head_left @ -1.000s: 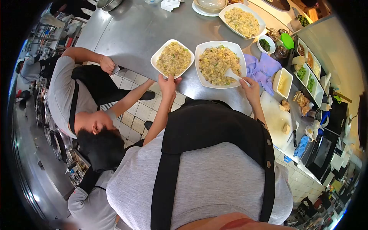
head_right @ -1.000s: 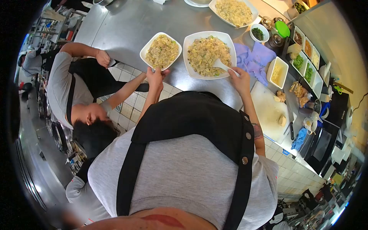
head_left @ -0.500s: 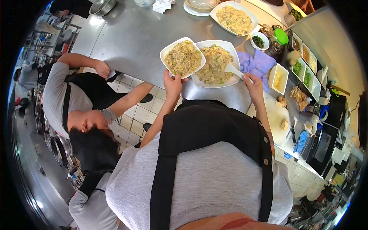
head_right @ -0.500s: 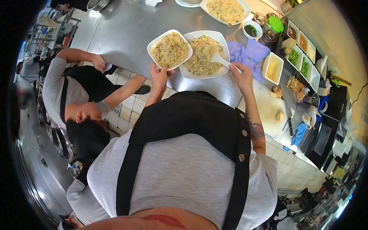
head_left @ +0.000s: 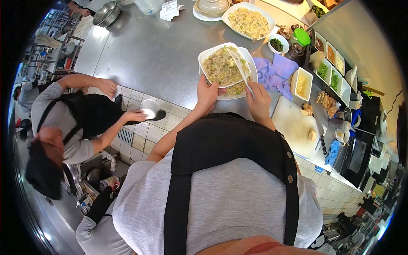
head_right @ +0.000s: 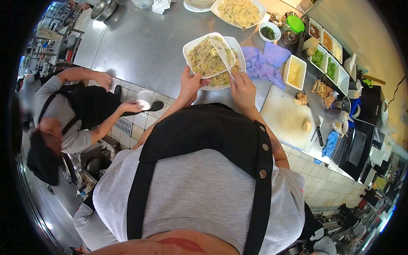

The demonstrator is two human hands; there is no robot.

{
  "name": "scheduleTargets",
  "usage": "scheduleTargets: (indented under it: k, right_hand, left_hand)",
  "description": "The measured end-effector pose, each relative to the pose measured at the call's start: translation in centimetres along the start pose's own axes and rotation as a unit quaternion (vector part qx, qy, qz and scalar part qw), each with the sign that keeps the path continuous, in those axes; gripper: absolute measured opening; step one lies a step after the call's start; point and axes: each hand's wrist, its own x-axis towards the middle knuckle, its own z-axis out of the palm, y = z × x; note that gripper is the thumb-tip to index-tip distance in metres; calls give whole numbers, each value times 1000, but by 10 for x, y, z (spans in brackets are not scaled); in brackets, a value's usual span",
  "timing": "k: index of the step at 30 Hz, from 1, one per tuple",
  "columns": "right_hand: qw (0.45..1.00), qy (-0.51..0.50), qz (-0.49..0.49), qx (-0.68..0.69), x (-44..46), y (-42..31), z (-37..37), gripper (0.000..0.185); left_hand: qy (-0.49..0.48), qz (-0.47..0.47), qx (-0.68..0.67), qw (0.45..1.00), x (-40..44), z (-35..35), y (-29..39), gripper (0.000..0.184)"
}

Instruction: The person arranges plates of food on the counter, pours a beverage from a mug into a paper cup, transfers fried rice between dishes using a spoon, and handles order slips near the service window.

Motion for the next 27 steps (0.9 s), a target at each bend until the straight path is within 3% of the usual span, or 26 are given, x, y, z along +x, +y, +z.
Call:
scheduleTargets:
  k: [6, 12, 18, 21, 24, 27]
  right_hand:
    - [996, -77, -19, -50, -6, -14, -9, 22]
    - [992, -89, 25, 84, 26, -1, -30, 18]
    - [967, -102, 196, 129, 41, 41, -52, 14]
    - [965, -66, 227, 114, 24, 68, -39, 15]
    - [923, -115, 315, 187, -7, 89, -15, 14]
    - [852, -95, 418, 300, -22, 72, -2, 13]
  left_hand:
    - [4, -8, 7, 1000, 2, -4, 1, 40]
    - [24, -36, -10, 999, 1, -26, -4, 43]
    - [49, -6, 8, 999, -1, -66, -6, 44]
    - [61, 3, 19, 998, -2, -90, -7, 45]
    - [90, 13, 26, 996, -4, -107, -3, 44]
    - [111, 23, 18, 993, -8, -113, 2, 44]
